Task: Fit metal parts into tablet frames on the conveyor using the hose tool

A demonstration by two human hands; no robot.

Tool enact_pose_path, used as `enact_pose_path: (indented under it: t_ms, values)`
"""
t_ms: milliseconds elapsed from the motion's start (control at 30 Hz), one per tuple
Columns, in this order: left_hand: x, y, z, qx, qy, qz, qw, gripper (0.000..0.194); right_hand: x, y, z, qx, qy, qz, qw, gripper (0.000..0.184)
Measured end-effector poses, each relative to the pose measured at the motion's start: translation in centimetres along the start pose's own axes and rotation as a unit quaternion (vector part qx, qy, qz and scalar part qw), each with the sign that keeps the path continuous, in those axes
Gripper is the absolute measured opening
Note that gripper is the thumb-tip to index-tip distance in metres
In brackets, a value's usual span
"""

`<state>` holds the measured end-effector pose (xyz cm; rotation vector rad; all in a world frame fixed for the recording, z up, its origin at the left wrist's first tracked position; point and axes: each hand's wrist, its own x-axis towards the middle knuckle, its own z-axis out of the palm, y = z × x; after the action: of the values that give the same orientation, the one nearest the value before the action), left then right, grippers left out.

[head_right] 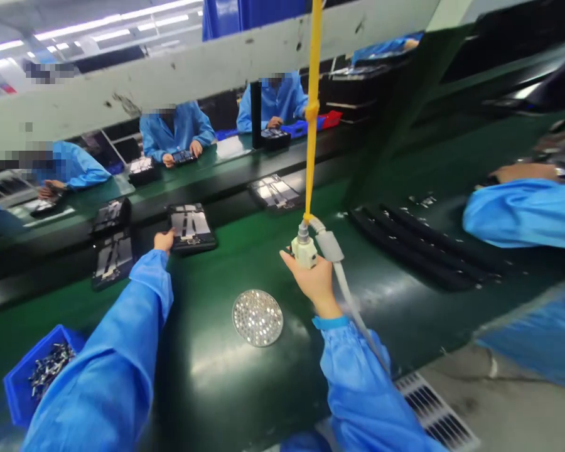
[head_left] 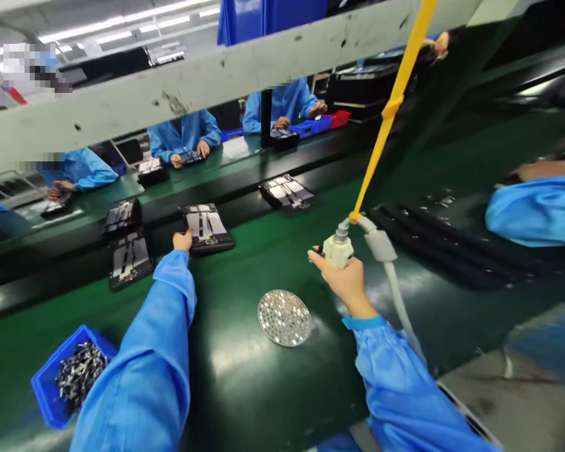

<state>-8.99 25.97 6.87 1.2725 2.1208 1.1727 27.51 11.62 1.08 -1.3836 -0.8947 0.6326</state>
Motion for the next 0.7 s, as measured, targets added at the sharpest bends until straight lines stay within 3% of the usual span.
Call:
enact_pose_path:
  t_ms: [67,167,333,433,500,600,700]
  values:
    - [-1.1,-1.0,-1.1,-0.027,0.015,-0.041,0.999,0.04,-0.2,-0.4,-0.5,0.009,-0.005,0.012,1.0,0.058]
    - [-5.1,-3.7,-4.8,-0.065,0.029,-0.085,0.994,0.047,-1.8,-1.8,-1.5,0.027,0.007,0.015,1.0,0.051]
    - [-17.3,-10.0,-11.2,-0.178,-0.03,-0.139,0.974,0.08,-7.2,-4.9,-0.7,0.148,-0.034,-0.016,0.988,0.037]
    - [-24.4,-12.8,-12.3,-0.163,-0.05,-0.191,0.967,0.106,-9.7,-5.4,1.7,0.19,-0.097,-0.014,0.977,0.037]
    - [-27.5,-13.6,-12.4,-0.116,-0.069,-0.196,0.971,0.109,-10.4,-5.1,3.5,0.208,-0.117,-0.01,0.971,0.039]
    - [-29.2,-13.6,-12.7,0.007,-0.156,-0.147,0.977,0.099,-10.5,-4.6,5.3,0.203,-0.119,-0.006,0.972,0.042]
    - [-28.2,-13.1,-14.6,0.111,-0.2,-0.092,0.969,0.086,-10.0,-4.4,5.9,0.203,-0.113,-0.016,0.973,0.041]
